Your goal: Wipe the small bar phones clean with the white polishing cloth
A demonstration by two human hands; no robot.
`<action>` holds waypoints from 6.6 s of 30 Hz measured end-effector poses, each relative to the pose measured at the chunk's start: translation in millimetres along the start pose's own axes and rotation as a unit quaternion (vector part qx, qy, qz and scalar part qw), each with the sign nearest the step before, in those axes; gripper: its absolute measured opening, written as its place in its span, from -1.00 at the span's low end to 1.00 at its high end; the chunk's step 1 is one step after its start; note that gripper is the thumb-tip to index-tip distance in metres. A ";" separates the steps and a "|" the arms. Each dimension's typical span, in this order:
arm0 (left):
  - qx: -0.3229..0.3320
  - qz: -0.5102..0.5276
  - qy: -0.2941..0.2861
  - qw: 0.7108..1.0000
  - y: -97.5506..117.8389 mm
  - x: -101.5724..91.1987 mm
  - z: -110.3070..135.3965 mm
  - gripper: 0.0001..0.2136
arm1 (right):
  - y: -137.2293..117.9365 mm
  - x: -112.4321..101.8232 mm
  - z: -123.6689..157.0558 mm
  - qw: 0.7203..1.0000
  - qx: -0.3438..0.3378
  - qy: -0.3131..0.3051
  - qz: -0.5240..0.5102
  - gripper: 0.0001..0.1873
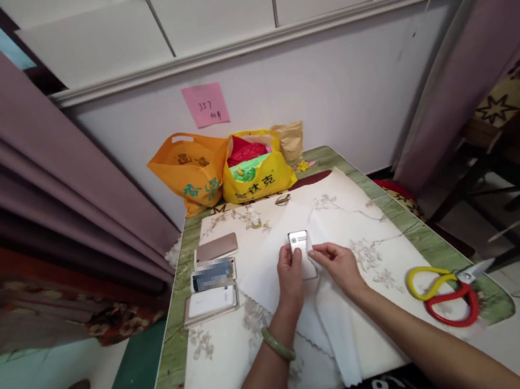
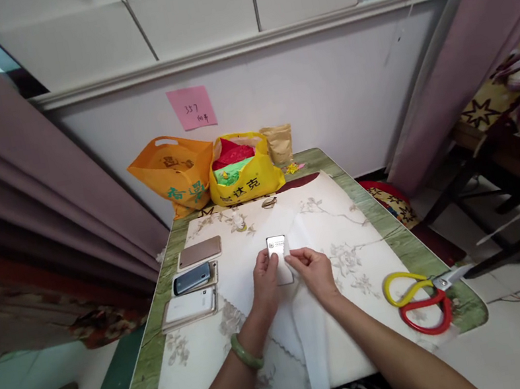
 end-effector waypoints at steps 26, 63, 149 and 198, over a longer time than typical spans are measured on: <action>0.083 -0.171 -0.091 0.978 25.0 9.4 -0.7 -0.92 | -13.7 -1.9 -12.7 0.945 -0.275 0.023 0.175 -0.74; -0.300 0.350 -0.076 0.884 -31.8 -14.9 -7.1 -0.76 | 23.1 -7.6 22.3 0.803 -0.468 -0.070 0.363 -0.71; -0.304 0.276 -0.069 0.909 -30.5 -23.3 -4.9 -0.70 | 11.6 -19.4 47.7 0.710 -0.463 -0.254 0.466 -0.20; -0.262 0.280 -0.071 0.921 -49.8 -32.7 -13.0 -0.76 | 9.2 -1.9 47.2 0.689 -0.441 -0.226 0.528 -0.28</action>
Point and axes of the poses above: each hand's wrist, its own z-axis away from the middle knuckle, its own x-axis out of the palm, y = z × x, the point moved 1 cm from there along -z, towards the middle knuckle, and after that the axes turned 4 degrees about y, right-handed, at the moved point
